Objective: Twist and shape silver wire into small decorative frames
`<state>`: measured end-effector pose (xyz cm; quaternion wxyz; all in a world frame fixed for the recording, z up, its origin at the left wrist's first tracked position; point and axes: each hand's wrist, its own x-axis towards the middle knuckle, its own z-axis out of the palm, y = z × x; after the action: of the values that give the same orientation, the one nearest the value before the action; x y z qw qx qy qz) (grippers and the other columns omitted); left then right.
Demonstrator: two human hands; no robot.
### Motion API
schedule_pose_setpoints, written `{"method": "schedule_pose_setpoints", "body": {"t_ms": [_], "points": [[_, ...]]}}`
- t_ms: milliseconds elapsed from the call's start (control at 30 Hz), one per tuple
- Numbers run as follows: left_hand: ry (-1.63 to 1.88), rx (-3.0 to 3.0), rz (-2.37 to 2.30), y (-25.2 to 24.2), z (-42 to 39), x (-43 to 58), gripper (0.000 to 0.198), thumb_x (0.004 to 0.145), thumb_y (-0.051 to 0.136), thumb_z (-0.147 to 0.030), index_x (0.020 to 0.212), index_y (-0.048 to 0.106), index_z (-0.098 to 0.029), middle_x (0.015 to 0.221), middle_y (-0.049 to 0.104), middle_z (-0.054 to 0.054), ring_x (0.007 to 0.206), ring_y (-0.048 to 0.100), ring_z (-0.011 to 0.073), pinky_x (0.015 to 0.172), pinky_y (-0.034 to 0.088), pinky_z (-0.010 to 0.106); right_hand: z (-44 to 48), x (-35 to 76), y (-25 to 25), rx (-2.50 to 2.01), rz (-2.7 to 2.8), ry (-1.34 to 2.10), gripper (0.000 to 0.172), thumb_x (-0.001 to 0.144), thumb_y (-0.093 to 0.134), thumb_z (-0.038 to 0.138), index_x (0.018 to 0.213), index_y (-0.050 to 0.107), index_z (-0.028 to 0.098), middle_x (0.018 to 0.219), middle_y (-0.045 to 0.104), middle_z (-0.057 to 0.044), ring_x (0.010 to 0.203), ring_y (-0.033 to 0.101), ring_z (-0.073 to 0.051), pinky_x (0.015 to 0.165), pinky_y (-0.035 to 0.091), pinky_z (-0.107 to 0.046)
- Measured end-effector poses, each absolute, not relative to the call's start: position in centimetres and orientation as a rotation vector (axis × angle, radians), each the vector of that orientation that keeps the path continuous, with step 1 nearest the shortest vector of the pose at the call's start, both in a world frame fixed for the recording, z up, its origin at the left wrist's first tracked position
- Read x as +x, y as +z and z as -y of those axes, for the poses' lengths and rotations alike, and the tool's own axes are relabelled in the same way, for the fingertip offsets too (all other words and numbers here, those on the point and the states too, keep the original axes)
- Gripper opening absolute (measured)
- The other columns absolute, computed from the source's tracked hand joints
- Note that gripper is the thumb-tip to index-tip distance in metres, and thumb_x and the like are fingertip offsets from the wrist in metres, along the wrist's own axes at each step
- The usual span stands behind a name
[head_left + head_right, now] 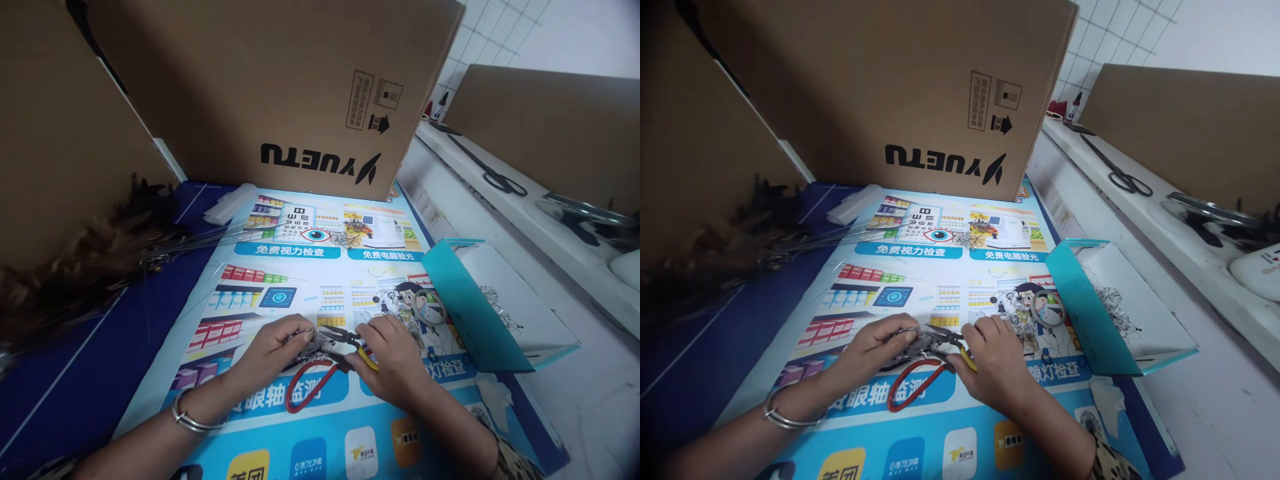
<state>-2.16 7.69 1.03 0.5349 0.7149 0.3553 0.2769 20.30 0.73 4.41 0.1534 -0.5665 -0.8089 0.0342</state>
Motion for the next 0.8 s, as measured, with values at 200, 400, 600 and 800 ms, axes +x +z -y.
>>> {"method": "schedule_pose_setpoints", "body": {"t_ms": [200, 400, 600, 800], "points": [[0.677, 1.623, -0.820, 0.9, -7.7, -2.1, 0.021, 0.088, 0.044, -0.030, 0.086, 0.059, -0.015, 0.080, 0.056, 0.002, 0.073, 0.051, 0.0137, 0.068, 0.039, 0.024, -0.7, 20.6, 4.6, -1.640, 2.286, 0.251, 0.033, 0.081, 0.051, 0.041, 0.102, 0.054, 0.016, 0.095, 0.054, -0.011, 0.088, 0.047, -0.024, 0.075, 0.041, -0.037], [0.622, 1.625, -0.755, 1.3, -7.5, -1.9, 0.023, 0.089, 0.042, -0.030, 0.086, 0.060, -0.015, 0.081, 0.057, 0.003, 0.074, 0.052, 0.0138, 0.068, 0.039, 0.025, -0.7, 20.2, 3.8, -1.652, 2.257, 0.277, 0.034, 0.082, 0.050, 0.042, 0.104, 0.054, 0.016, 0.095, 0.055, -0.010, 0.088, 0.048, -0.023, 0.075, 0.041, -0.035], [0.613, 1.611, -0.765, 0.9, -7.7, -1.9, 0.024, 0.088, 0.043, -0.031, 0.086, 0.060, -0.015, 0.080, 0.058, 0.003, 0.073, 0.052, 0.0142, 0.068, 0.040, 0.025, -0.7, 20.5, 3.1, -1.665, 2.228, 0.381, 0.032, 0.082, 0.051, 0.042, 0.103, 0.055, 0.019, 0.092, 0.057, -0.009, 0.083, 0.053, -0.020, 0.066, 0.042, -0.028], [0.643, 1.629, -0.808, 0.9, -7.7, -1.9, 0.023, 0.088, 0.042, -0.031, 0.089, 0.059, -0.015, 0.082, 0.059, 0.004, 0.075, 0.053, 0.0149, 0.070, 0.041, 0.026, -0.6, 20.5, 3.6, -1.674, 2.212, 0.410, 0.032, 0.081, 0.053, 0.041, 0.103, 0.055, 0.019, 0.095, 0.056, -0.009, 0.084, 0.052, -0.020, 0.067, 0.042, -0.028]]}}
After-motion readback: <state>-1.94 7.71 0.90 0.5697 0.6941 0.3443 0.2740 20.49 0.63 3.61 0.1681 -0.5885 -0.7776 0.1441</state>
